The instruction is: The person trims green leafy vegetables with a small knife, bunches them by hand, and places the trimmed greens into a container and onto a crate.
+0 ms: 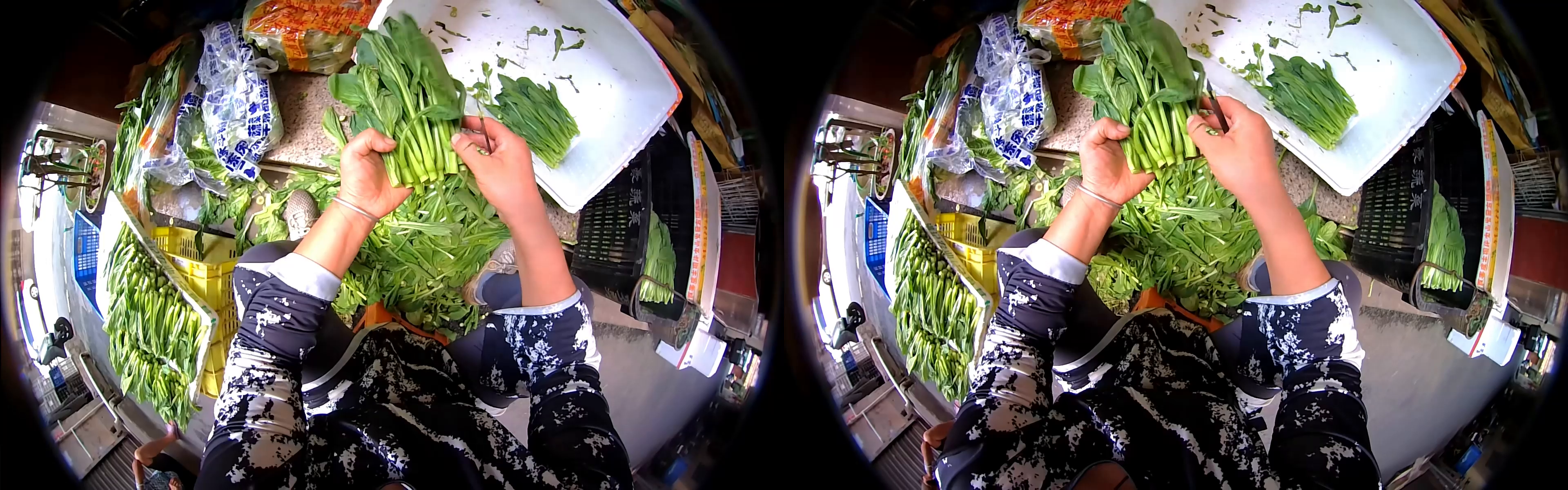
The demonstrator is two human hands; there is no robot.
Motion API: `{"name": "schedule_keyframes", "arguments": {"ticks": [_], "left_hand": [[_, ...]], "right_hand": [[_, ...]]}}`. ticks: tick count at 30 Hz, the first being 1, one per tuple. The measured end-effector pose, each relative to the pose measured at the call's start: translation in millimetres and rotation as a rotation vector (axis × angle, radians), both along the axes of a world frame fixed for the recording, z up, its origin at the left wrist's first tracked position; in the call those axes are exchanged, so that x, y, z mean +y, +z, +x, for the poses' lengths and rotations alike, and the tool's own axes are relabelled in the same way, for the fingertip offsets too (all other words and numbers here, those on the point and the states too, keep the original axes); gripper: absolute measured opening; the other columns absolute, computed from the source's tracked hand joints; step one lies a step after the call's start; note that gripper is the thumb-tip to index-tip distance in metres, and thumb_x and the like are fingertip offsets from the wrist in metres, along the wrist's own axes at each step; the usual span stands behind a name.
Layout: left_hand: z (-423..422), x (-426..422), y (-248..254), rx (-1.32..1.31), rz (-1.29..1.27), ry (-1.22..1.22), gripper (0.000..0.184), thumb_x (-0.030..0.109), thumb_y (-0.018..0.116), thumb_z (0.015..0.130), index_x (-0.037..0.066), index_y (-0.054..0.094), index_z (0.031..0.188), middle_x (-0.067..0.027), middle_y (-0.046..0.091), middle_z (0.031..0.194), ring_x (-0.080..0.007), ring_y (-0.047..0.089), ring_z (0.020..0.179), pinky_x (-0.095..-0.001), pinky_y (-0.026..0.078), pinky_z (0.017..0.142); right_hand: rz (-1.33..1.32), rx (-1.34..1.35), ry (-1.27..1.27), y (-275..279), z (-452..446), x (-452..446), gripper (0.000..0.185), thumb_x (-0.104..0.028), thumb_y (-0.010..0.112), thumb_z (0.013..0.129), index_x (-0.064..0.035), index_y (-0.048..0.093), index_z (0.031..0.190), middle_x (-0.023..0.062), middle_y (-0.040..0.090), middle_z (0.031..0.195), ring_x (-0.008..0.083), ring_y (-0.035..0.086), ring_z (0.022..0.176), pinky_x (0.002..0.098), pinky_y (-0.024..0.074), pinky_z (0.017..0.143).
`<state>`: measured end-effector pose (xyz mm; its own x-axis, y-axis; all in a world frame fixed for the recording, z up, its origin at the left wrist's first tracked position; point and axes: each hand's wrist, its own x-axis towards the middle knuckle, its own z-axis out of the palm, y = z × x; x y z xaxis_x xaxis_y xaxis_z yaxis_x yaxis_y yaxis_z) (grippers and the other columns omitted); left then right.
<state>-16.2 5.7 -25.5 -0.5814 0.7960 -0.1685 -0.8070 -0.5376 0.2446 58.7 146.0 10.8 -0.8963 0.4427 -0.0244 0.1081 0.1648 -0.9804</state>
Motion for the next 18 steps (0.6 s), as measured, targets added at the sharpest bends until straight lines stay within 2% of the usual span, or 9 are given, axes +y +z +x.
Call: {"name": "schedule_keyframes", "arguments": {"ticks": [2, 8, 12, 14, 18], "left_hand": [[-2.3, -2.6, -6.1, 0.020, 0.017, -0.050, 0.053, 0.018, 0.043, 0.065, -0.006, 0.046, 0.113, -0.0190, 0.054, 0.110, -0.0311, 0.053, 0.101, -0.0434, 0.038, 0.092], [-1.1, -2.8, -3.5, -0.022, 0.030, -0.036, 0.052, 0.019, 0.044, 0.065, -0.005, 0.048, 0.110, -0.0185, 0.055, 0.109, -0.0322, 0.053, 0.100, -0.0442, 0.037, 0.092], [-0.9, -2.9, -1.1, -0.047, 0.042, -0.048, 0.052, 0.019, 0.044, 0.065, -0.005, 0.048, 0.111, -0.0185, 0.055, 0.108, -0.0326, 0.053, 0.099, -0.0447, 0.037, 0.092], [-0.1, -2.3, 2.5, -0.021, 0.054, -0.046, 0.052, 0.020, 0.044, 0.065, -0.005, 0.048, 0.111, -0.0182, 0.055, 0.108, -0.0320, 0.054, 0.098, -0.0447, 0.038, 0.091], [-2.0, -2.9, -4.6, -0.021, 0.037, -0.047, 0.051, 0.020, 0.044, 0.066, -0.004, 0.049, 0.110, -0.0179, 0.056, 0.107, -0.0312, 0.054, 0.097, -0.0443, 0.039, 0.091]], "right_hand": [[0.111, -0.041, -0.015, -9.5, -0.9, 6.8, 0.029, -0.014, 0.063, 0.077, 0.0065, 0.056, 0.097, 0.0050, 0.061, 0.079, 0.0080, 0.054, 0.069, 0.0227, 0.0444, 0.065], [0.019, -0.017, 0.004, -14.8, -0.8, 8.6, 0.032, -0.015, 0.057, 0.081, 0.0065, 0.055, 0.103, 0.0056, 0.061, 0.082, 0.0085, 0.054, 0.071, 0.0229, 0.0440, 0.068], [0.011, -0.003, -0.011, -9.3, 0.1, 6.2, 0.033, -0.016, 0.058, 0.081, 0.0065, 0.055, 0.104, 0.0053, 0.060, 0.081, 0.0091, 0.054, 0.070, 0.0235, 0.0438, 0.068], [-0.114, -0.183, -0.034, 9.7, 1.6, 1.7, 0.034, -0.019, 0.060, 0.080, 0.0066, 0.056, 0.102, 0.0038, 0.060, 0.079, 0.0091, 0.053, 0.070, 0.0234, 0.0432, 0.068], [-0.003, -0.167, -0.007, 3.2, -0.5, 2.3, 0.035, -0.022, 0.063, 0.079, 0.0063, 0.058, 0.099, 0.0035, 0.059, 0.076, 0.0085, 0.052, 0.069, 0.0226, 0.0430, 0.066]]}}
